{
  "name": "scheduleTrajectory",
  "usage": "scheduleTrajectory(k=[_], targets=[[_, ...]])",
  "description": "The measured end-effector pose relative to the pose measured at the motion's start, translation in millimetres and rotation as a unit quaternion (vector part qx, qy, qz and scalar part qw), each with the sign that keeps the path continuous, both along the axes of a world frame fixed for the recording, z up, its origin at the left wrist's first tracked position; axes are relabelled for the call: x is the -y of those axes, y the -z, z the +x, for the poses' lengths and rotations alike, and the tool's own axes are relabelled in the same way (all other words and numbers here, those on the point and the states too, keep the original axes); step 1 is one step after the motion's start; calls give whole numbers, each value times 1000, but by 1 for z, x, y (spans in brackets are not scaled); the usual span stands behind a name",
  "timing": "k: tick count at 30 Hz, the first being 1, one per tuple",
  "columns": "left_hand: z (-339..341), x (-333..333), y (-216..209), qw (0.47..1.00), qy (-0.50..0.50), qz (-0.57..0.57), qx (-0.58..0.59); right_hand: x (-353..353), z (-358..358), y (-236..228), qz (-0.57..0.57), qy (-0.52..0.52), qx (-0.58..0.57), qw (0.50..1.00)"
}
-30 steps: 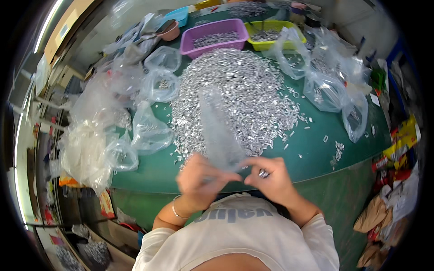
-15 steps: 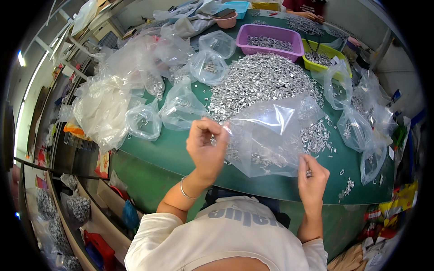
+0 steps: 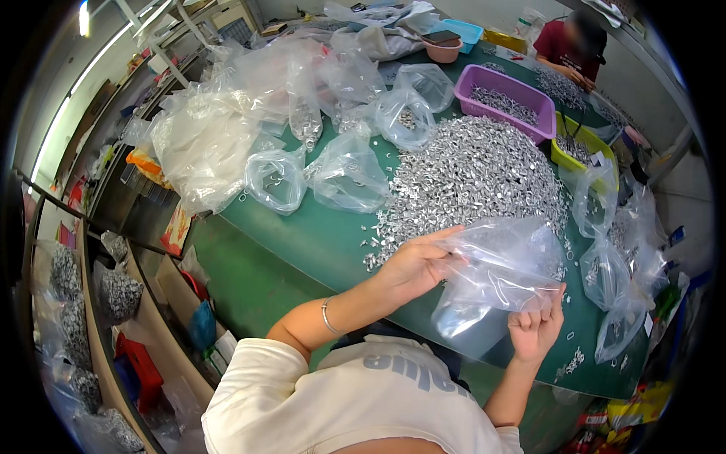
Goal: The person sorts a large pile of small silver metal fasteners on a green table, picking them up by hand and placing them into clear plastic bags. The person repeatedly scoops and separates the hardware, occasionally adjusting the bags and the pile.
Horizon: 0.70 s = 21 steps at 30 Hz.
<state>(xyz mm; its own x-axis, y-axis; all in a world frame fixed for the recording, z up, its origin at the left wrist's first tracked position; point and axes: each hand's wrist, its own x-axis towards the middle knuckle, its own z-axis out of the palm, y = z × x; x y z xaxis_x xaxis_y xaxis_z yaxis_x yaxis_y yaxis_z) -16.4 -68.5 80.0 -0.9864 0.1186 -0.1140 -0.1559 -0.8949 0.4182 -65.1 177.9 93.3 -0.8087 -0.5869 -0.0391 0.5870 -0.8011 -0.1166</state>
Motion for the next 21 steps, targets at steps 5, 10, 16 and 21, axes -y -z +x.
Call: scheduleTrajectory(k=[5,10,16,21], targets=[[7,10,10,977,111,181,-2,11,0,-2,-71,-21,38,997],[18,16,10,957,151,208,-134,26,1,14,-68,-70,-85,992],[24,59,-20,997,-11,-3,-83,34,2,32,70,-124,-38,989],[48,53,-48,773,-232,-567,-165,38,-12,11,228,-60,-122,964]])
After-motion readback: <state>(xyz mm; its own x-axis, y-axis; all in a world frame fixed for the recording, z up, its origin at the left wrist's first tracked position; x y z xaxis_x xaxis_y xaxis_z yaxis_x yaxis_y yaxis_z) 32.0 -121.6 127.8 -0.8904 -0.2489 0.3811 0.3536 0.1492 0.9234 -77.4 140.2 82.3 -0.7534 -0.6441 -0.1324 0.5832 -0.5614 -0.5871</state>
